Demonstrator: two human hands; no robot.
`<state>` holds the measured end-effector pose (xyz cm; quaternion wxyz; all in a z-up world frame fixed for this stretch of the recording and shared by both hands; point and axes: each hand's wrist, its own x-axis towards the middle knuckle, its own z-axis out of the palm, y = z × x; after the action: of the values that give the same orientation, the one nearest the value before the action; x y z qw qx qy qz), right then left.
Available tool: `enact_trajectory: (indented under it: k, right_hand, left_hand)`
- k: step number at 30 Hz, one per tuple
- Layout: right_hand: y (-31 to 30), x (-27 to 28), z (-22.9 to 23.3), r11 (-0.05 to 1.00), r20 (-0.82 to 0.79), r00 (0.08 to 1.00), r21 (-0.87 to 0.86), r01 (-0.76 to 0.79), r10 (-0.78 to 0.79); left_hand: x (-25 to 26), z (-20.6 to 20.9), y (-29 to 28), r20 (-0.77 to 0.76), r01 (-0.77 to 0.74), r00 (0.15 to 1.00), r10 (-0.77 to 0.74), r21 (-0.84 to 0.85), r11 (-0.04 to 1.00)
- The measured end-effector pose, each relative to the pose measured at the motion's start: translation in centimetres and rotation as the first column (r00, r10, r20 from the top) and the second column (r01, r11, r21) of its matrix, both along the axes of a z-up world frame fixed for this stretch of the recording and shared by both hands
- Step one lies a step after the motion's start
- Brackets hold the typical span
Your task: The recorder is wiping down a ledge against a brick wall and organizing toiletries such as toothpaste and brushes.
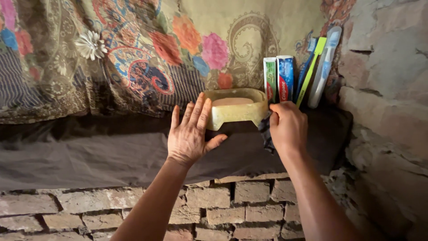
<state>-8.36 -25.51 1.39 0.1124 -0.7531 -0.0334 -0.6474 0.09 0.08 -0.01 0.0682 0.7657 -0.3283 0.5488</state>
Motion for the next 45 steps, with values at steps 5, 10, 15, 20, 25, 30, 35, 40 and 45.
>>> enact_trajectory:
  k: [5, 10, 15, 20, 25, 30, 35, 40, 45]
  right_hand:
    - [1.3, -1.0, -0.8, 0.998, 0.01, 1.0, 0.066, -0.025, 0.024]
    - [2.4, -2.0, -1.2, 0.995, 0.074, 0.995, 0.057, -0.078, 0.074]
    - [3.0, -2.4, -1.6, 0.995, 0.065, 0.993, 0.04, -0.096, 0.094]
    - [3.6, -3.1, -2.3, 0.986, 0.074, 0.985, 0.052, -0.159, 0.155]
    - [4.7, -4.1, -3.2, 0.954, 0.056, 0.961, 0.117, -0.277, 0.272]
    - [6.9, -5.5, -3.4, 0.829, 0.038, 0.858, 0.242, -0.505, 0.512]
    - [8.4, -4.4, -4.3, 0.73, -0.026, 0.807, 0.444, -0.519, 0.59]
    - [9.7, -2.1, -5.9, 0.352, 0.127, 0.542, 0.636, -0.687, 0.831]
    - [11.8, -1.1, -6.6, 0.08, 0.197, 0.341, 0.754, -0.652, 0.919]
  left_hand:
    - [0.0, 0.0, 0.0, -0.001, 0.002, 1.0, -0.002, -0.002, 1.0]
    - [-0.1, 0.0, 0.0, -0.006, 0.02, 1.0, -0.02, -0.003, 1.0]
    - [0.0, 0.1, 0.0, -0.032, 0.021, 0.999, -0.021, -0.007, 1.0]
    - [0.0, 0.0, -0.1, -0.036, 0.017, 0.999, -0.017, -0.008, 1.0]
    - [-0.7, 0.3, 0.0, -0.016, 0.03, 0.999, -0.031, -0.014, 0.999]
    - [-2.8, 0.5, 0.2, -0.024, 0.032, 0.999, -0.033, -0.061, 0.998]
    - [-7.5, -1.3, 0.3, -0.034, 0.205, 0.977, -0.211, -0.136, 0.969]
    - [-10.9, -3.0, 1.2, -0.121, 0.45, 0.867, -0.483, -0.225, 0.864]
    - [-10.7, -3.7, 3.2, -0.212, 0.52, 0.737, -0.642, -0.429, 0.738]
